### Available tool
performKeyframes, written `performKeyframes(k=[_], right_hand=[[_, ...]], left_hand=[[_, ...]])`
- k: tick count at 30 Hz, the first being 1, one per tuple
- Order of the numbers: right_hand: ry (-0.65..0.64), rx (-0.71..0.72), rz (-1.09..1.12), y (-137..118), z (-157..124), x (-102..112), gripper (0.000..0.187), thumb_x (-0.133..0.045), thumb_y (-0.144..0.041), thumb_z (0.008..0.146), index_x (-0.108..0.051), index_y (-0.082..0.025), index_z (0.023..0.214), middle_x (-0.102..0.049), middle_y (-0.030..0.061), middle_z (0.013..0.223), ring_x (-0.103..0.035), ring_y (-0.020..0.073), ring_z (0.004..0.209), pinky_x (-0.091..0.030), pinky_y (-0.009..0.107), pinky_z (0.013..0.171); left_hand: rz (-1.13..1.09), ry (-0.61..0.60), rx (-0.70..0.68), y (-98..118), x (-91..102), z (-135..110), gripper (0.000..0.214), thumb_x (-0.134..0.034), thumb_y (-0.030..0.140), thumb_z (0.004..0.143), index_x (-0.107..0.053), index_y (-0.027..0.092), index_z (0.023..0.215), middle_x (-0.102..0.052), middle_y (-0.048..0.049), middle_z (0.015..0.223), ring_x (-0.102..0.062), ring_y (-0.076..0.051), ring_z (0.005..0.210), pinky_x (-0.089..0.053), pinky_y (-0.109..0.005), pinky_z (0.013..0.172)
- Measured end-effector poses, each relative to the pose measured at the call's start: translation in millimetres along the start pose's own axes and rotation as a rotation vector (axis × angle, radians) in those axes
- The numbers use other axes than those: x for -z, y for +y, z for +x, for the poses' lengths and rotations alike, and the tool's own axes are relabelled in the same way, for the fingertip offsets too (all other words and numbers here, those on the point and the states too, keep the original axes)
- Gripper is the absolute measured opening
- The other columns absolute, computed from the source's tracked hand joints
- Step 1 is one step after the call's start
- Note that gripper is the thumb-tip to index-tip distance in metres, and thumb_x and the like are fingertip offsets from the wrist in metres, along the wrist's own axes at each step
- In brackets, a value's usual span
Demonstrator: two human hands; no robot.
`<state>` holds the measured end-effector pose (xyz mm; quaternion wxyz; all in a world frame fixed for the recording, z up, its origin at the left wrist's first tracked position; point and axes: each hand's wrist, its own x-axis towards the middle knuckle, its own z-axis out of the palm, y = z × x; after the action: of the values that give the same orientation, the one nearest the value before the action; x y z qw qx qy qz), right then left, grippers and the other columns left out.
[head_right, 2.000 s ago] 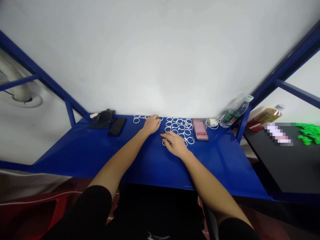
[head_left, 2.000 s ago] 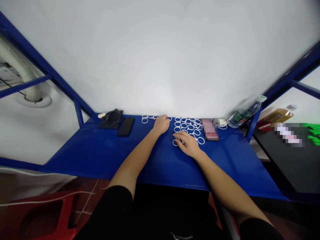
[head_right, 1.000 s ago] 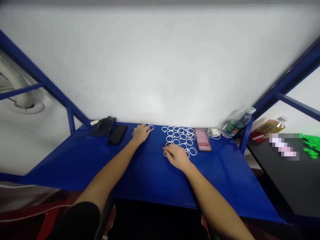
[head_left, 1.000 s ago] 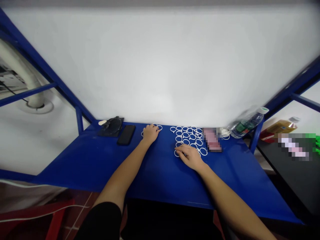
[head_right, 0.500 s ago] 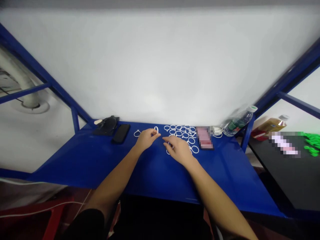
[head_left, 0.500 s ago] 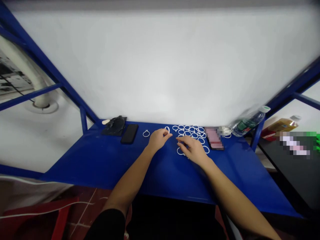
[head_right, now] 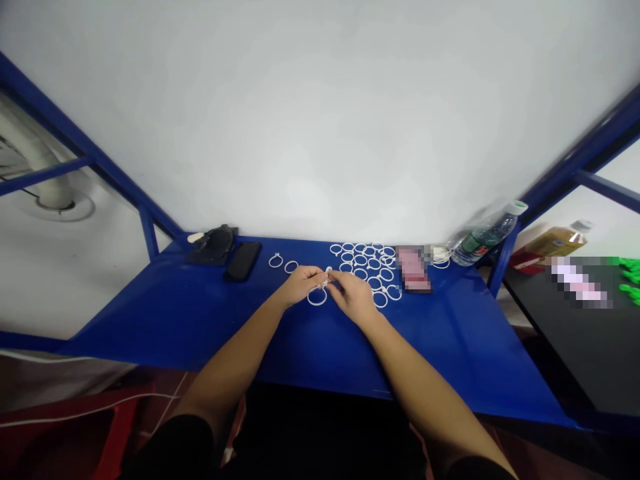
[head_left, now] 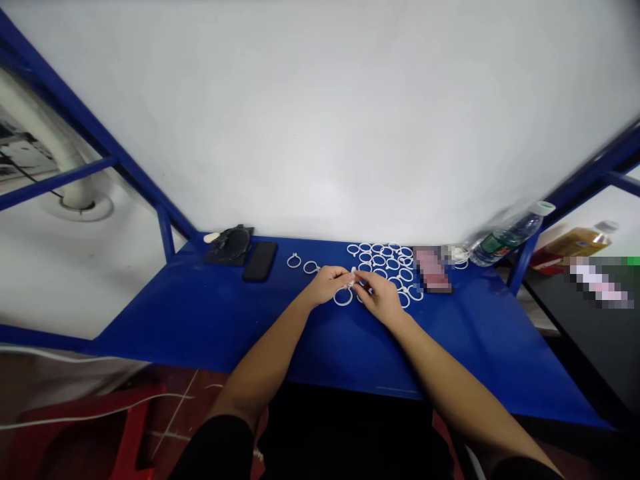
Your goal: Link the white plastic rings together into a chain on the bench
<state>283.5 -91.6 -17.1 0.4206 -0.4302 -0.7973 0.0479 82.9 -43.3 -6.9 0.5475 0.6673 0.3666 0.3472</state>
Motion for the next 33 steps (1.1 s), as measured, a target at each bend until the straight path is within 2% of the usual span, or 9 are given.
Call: performKeyframes(k=[3, 8, 14, 17, 22, 24, 27, 30, 33], right_hand=[[0.008, 0.020, -0.007, 0.5, -0.3, -0.2, 0.031, -0.061, -0.032, 0.103, -0.067, -0.024, 0.133, -0.080, 0.0094, 0.106, -0.075, 0.0208, 0.082, -0.060, 0.033, 0.075], [0.013, 0.047, -0.031, -0.2, 0.5, 1.9, 0.026, -0.060, -0.030, 0.103, -0.071, -0.023, 0.126, -0.080, 0.0091, 0.102, -0.075, 0.0207, 0.083, -0.060, 0.033, 0.076], [0.042, 0.174, -0.118, -2.6, 8.6, 5.1, 0.022, -0.061, -0.027, 0.102, -0.072, -0.022, 0.119, -0.080, 0.0089, 0.095, -0.074, 0.0205, 0.080, -0.057, 0.033, 0.075], [0.030, 0.187, -0.132, -3.2, 9.9, 4.4, 0.022, -0.059, -0.026, 0.102, -0.071, -0.022, 0.120, -0.080, 0.0083, 0.096, -0.073, 0.0195, 0.078, -0.057, 0.032, 0.074], [0.011, 0.158, -0.111, -0.5, 4.2, 4.1, 0.020, -0.057, -0.027, 0.101, -0.074, -0.022, 0.110, -0.076, 0.0054, 0.077, -0.068, 0.0181, 0.064, -0.053, 0.030, 0.065], [0.023, 0.117, -0.070, 0.3, 2.2, 5.0, 0.020, -0.057, -0.028, 0.101, -0.075, -0.022, 0.108, -0.076, 0.0053, 0.078, -0.068, 0.0178, 0.063, -0.053, 0.030, 0.064], [0.048, -0.003, 0.000, -1.0, 1.7, 6.6, 0.022, -0.057, -0.032, 0.101, -0.076, -0.023, 0.108, -0.077, 0.0047, 0.080, -0.068, 0.0174, 0.062, -0.054, 0.030, 0.063], [0.079, -0.095, 0.067, -4.6, 2.6, 7.8, 0.022, -0.059, -0.036, 0.102, -0.076, -0.023, 0.107, -0.075, 0.0028, 0.074, -0.067, 0.0168, 0.059, -0.054, 0.029, 0.060], [0.073, -0.125, 0.114, -8.8, 3.2, 8.9, 0.023, -0.060, -0.039, 0.102, -0.075, -0.022, 0.103, -0.073, 0.0018, 0.070, -0.065, 0.0160, 0.057, -0.052, 0.027, 0.057]], left_hand=[[0.005, -0.007, 0.016, 1.1, 0.9, -1.1, 0.050, -0.065, 0.059, 0.090, -0.066, 0.014, 0.069, -0.059, 0.0009, 0.064, -0.047, -0.010, 0.059, -0.035, -0.024, 0.060], [0.004, -0.018, 0.034, 7.5, -0.4, -4.0, 0.055, -0.063, 0.065, 0.090, -0.064, 0.014, 0.068, -0.054, 0.0027, 0.059, -0.041, -0.008, 0.054, -0.031, -0.023, 0.055], [-0.081, -0.060, 0.087, 19.4, 2.1, -7.7, 0.053, -0.068, 0.065, 0.086, -0.062, 0.015, 0.071, -0.053, 0.0039, 0.054, -0.047, -0.008, 0.046, -0.034, -0.021, 0.049], [-0.147, -0.068, 0.109, 20.8, 3.4, -9.5, 0.051, -0.072, 0.065, 0.083, -0.062, 0.015, 0.076, -0.054, 0.0049, 0.055, -0.048, -0.007, 0.041, -0.034, -0.020, 0.044], [-0.147, -0.072, 0.138, 21.2, -0.8, -9.8, 0.051, -0.077, 0.064, 0.080, -0.061, 0.016, 0.076, -0.053, 0.0064, 0.053, -0.040, -0.005, 0.035, -0.025, -0.019, 0.037], [-0.082, 0.015, 0.110, 22.3, -2.1, -9.5, 0.050, -0.079, 0.062, 0.079, -0.061, 0.016, 0.073, -0.056, 0.0050, 0.052, -0.043, -0.006, 0.037, -0.028, -0.019, 0.038], [-0.009, 0.146, 0.017, 24.4, -2.1, -10.0, 0.042, -0.082, 0.055, 0.078, -0.072, 0.015, 0.082, -0.066, 0.0004, 0.060, -0.054, -0.009, 0.047, -0.039, -0.021, 0.045], [0.090, 0.169, -0.082, 25.9, -1.4, -11.8, 0.034, -0.081, 0.048, 0.080, -0.080, 0.016, 0.093, -0.076, -0.0053, 0.079, -0.064, -0.014, 0.063, -0.048, -0.024, 0.057], [0.237, 0.145, -0.182, 27.0, -1.2, -13.6, 0.024, -0.075, 0.041, 0.088, -0.082, 0.018, 0.093, -0.078, -0.0065, 0.091, -0.067, -0.015, 0.074, -0.051, -0.026, 0.066]])
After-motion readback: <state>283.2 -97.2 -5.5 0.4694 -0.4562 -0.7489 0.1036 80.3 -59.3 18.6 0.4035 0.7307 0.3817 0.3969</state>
